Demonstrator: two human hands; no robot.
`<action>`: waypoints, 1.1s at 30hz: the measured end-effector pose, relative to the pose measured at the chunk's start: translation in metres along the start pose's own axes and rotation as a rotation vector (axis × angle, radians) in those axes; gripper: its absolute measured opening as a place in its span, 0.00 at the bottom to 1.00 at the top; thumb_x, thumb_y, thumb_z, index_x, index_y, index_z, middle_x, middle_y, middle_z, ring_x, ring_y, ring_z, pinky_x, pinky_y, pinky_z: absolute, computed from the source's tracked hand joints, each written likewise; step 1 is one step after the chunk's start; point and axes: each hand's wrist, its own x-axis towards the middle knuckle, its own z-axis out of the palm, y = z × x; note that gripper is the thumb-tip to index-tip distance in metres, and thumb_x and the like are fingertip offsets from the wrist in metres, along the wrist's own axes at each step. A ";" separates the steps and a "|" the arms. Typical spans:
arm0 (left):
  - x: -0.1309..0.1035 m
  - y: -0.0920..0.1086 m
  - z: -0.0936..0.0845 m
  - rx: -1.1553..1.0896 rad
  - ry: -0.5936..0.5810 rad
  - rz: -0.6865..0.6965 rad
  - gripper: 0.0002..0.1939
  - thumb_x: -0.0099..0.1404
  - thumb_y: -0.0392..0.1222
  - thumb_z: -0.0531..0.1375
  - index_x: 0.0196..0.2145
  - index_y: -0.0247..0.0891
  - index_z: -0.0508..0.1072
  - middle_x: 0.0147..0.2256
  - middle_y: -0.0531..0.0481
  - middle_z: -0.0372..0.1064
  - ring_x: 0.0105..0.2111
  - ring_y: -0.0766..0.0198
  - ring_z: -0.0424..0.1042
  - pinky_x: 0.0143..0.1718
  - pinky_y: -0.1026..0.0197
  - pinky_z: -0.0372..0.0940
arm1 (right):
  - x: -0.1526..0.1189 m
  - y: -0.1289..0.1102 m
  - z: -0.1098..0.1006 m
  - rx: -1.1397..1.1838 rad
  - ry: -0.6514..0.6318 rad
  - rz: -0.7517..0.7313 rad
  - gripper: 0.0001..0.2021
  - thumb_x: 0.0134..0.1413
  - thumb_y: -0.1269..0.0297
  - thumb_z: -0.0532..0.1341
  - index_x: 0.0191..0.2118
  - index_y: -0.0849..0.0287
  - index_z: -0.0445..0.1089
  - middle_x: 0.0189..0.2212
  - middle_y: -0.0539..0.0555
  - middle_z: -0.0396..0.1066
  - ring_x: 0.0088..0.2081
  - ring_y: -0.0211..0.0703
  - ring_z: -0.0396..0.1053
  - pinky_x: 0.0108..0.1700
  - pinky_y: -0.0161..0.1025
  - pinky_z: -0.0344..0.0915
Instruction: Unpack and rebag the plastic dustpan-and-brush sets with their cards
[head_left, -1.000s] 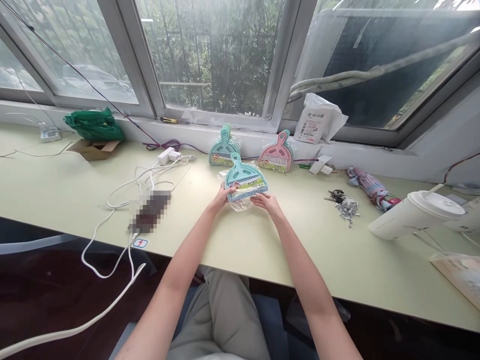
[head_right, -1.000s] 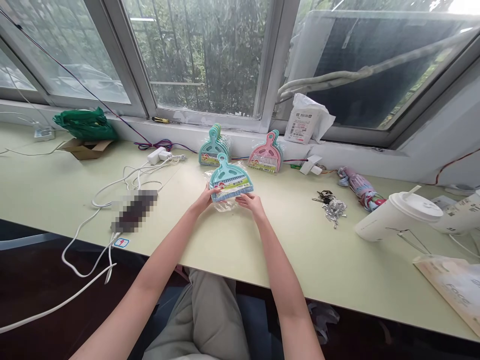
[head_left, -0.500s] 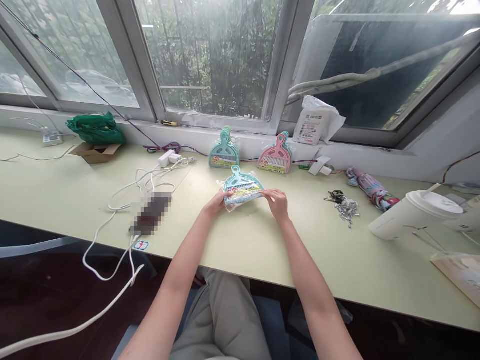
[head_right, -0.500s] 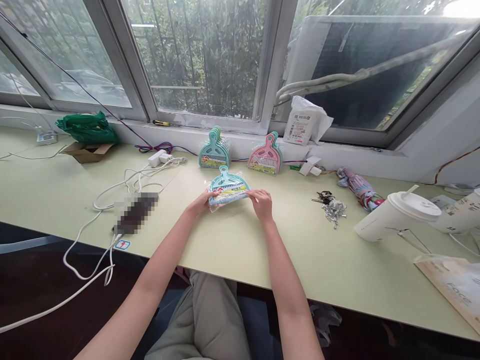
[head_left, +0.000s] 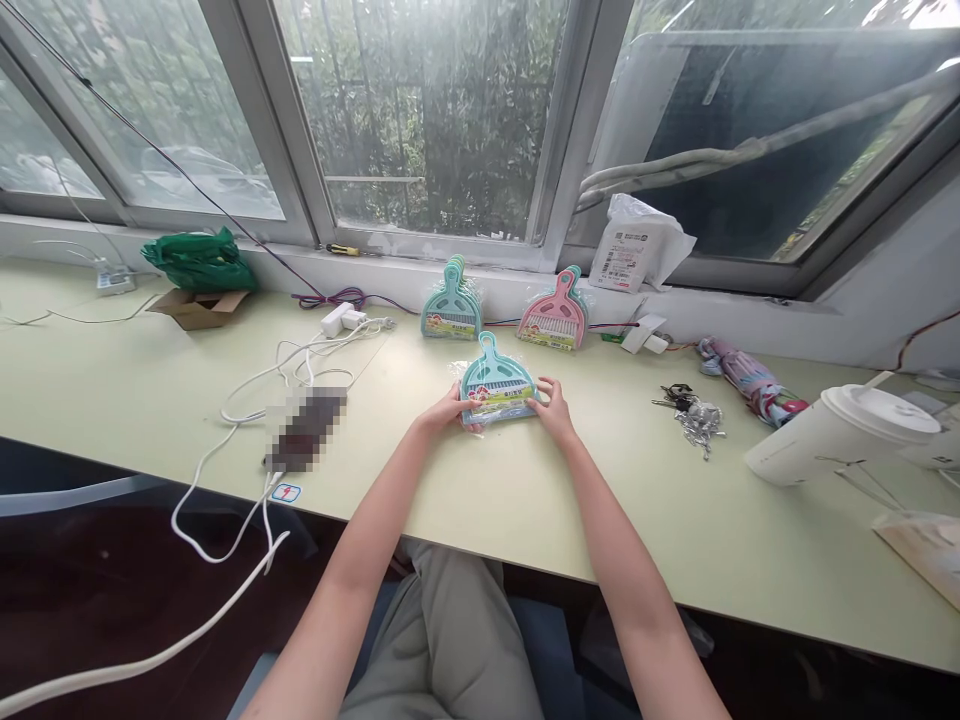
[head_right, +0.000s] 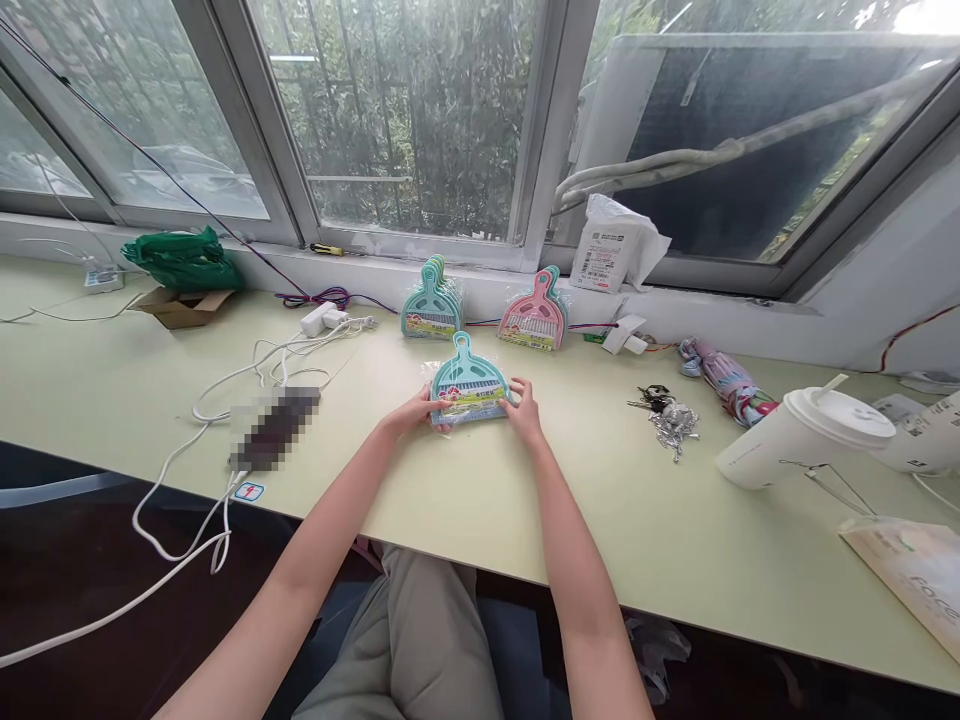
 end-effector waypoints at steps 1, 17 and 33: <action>0.000 0.000 0.002 0.010 0.021 -0.013 0.44 0.56 0.42 0.66 0.62 0.44 0.45 0.47 0.38 0.69 0.25 0.63 0.74 0.24 0.60 0.70 | 0.001 0.002 0.000 0.078 -0.020 0.082 0.33 0.40 0.60 0.68 0.56 0.55 0.62 0.45 0.56 0.72 0.37 0.43 0.73 0.43 0.44 0.69; 0.017 -0.010 0.012 0.687 0.530 0.738 0.04 0.61 0.37 0.62 0.34 0.40 0.77 0.57 0.45 0.57 0.51 0.56 0.66 0.52 0.48 0.65 | 0.006 0.003 -0.003 0.428 0.069 0.212 0.25 0.29 0.61 0.70 0.40 0.61 0.72 0.41 0.57 0.75 0.39 0.47 0.72 0.37 0.40 0.70; 0.024 -0.014 -0.018 0.585 0.689 0.491 0.42 0.54 0.27 0.63 0.62 0.43 0.52 0.32 0.53 0.69 0.31 0.67 0.69 0.36 0.63 0.67 | 0.005 0.000 0.032 -0.345 0.224 -0.034 0.11 0.50 0.58 0.59 0.39 0.55 0.69 0.36 0.53 0.75 0.36 0.44 0.72 0.37 0.37 0.63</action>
